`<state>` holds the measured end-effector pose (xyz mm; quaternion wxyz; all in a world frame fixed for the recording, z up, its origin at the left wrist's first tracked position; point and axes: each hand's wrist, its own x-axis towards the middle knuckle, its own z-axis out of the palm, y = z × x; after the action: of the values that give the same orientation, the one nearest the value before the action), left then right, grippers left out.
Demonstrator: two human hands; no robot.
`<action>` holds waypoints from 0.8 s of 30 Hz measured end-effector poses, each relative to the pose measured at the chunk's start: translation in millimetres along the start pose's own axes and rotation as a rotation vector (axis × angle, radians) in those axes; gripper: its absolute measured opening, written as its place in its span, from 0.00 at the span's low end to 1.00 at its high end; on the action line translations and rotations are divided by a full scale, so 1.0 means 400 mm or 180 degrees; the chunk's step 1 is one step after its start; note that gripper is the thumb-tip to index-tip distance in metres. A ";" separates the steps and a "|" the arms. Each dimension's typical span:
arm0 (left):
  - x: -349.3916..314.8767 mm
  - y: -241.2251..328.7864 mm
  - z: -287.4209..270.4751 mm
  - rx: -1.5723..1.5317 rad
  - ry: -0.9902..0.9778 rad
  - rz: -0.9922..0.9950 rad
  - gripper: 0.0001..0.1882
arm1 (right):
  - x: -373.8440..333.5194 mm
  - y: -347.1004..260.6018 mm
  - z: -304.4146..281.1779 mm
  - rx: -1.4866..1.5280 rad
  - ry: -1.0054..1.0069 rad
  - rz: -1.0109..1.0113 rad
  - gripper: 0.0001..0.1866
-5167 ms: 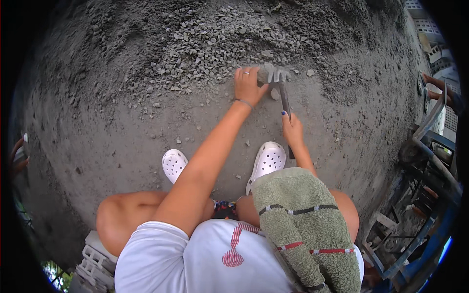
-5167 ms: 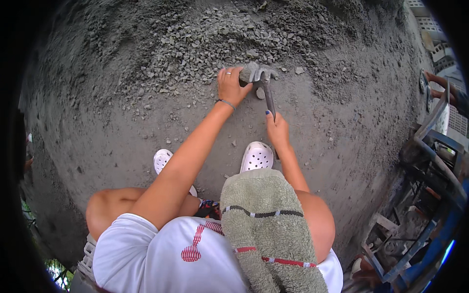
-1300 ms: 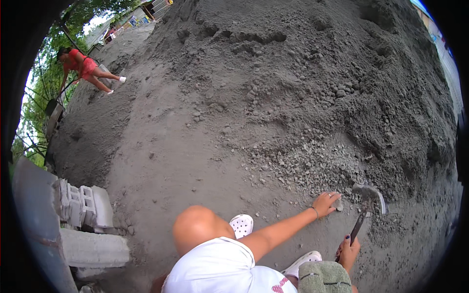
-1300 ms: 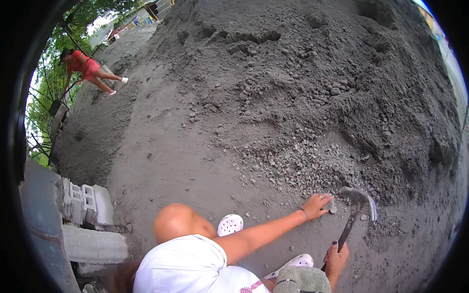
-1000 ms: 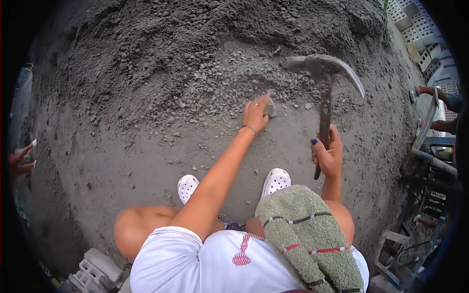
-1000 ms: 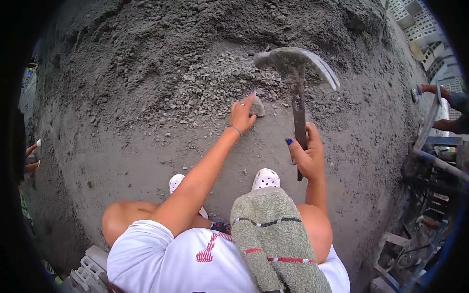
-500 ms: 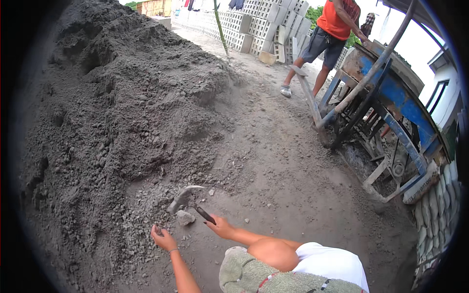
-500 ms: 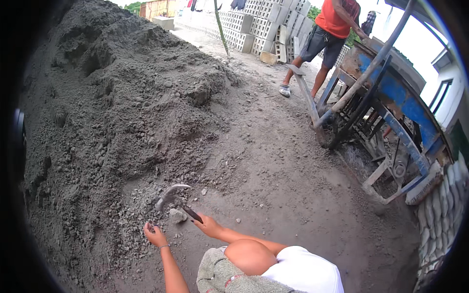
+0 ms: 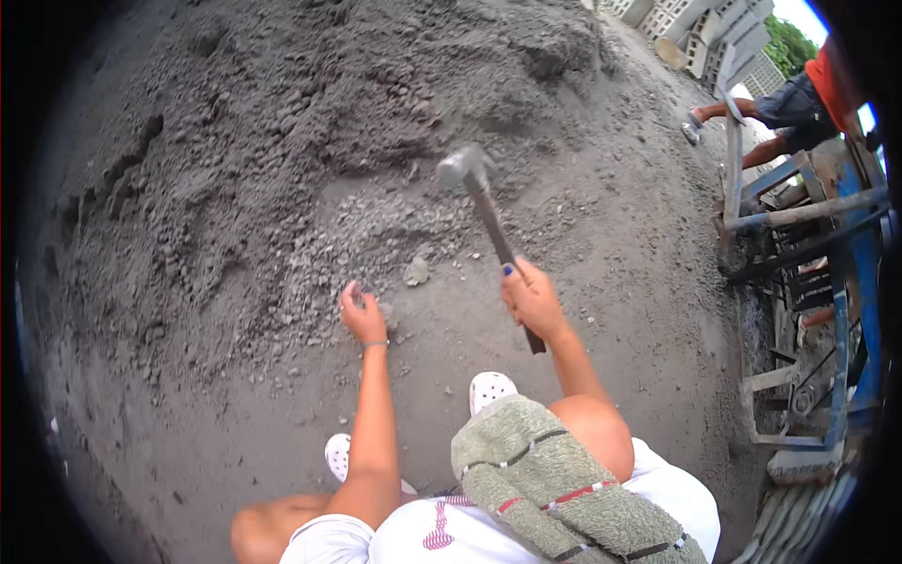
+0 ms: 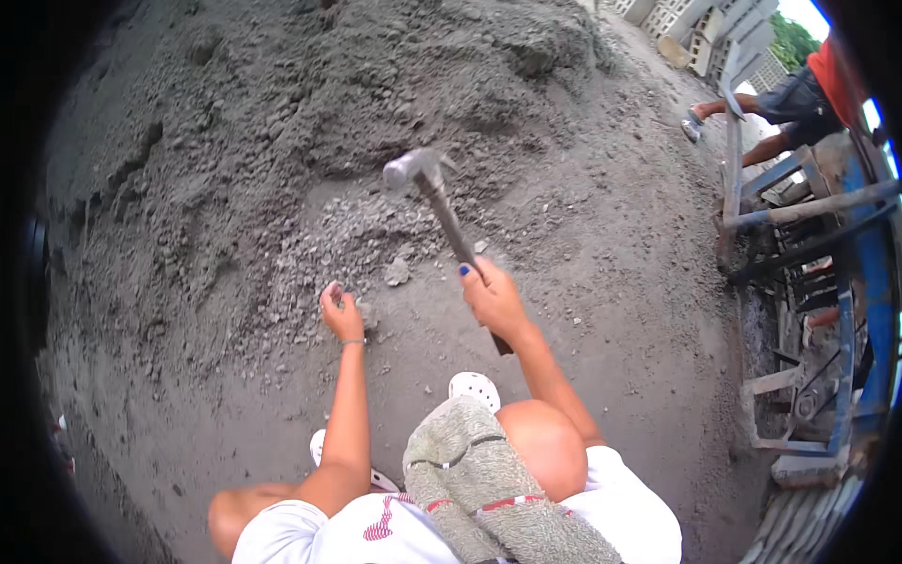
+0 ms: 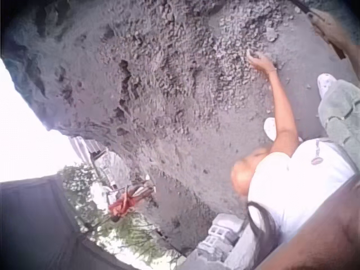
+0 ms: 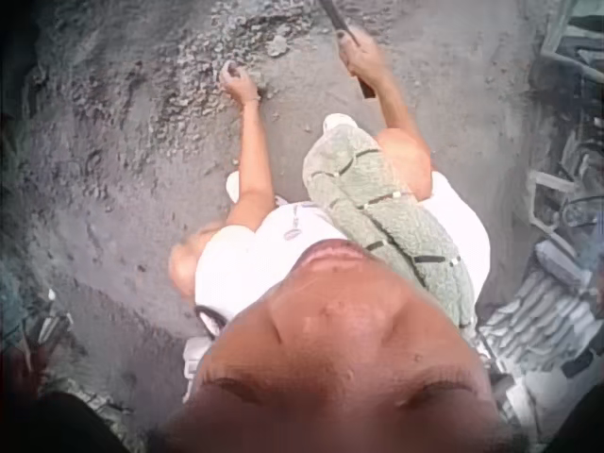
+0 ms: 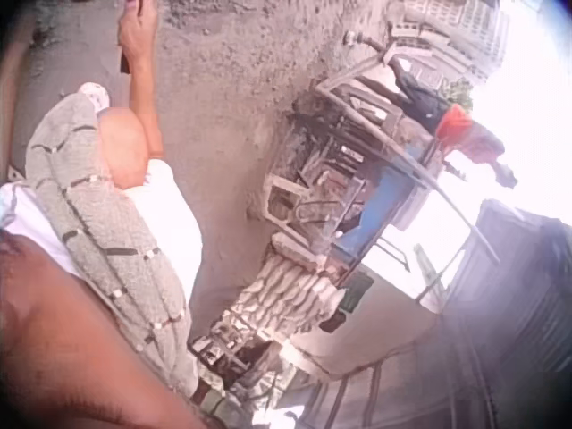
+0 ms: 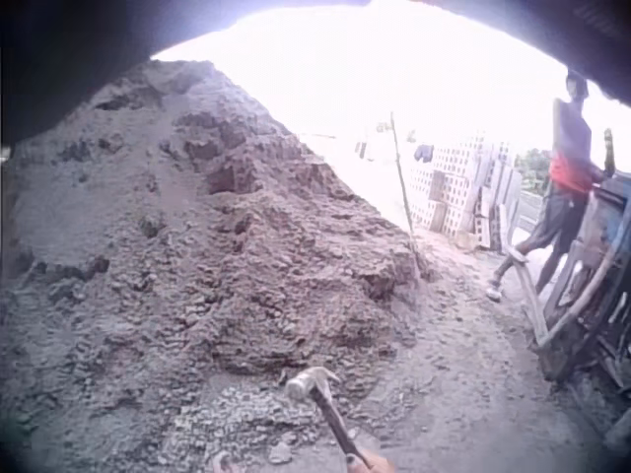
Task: Breaking stones into smaller pieces using a hammer.
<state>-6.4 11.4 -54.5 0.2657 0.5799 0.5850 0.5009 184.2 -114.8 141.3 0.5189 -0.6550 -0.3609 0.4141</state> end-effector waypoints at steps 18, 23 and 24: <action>-0.137 0.004 -0.063 0.1074 -0.2244 0.0885 0.39 | -0.037 0.327 0.037 -0.1140 -0.0090 -0.0310 0.11; -0.079 0.031 -0.059 0.0901 -0.1647 0.0286 0.35 | 0.028 0.264 0.079 -0.0517 -0.0252 0.0074 0.10; -0.065 0.056 -0.043 0.0847 -0.1622 0.0060 0.34 | 0.031 0.240 0.084 -0.0203 -0.0225 0.0149 0.10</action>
<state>-7.6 -21.6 -35.5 0.3210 0.7223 0.5545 0.2604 162.4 -110.0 41.2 0.4748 -0.6644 -0.3766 0.4373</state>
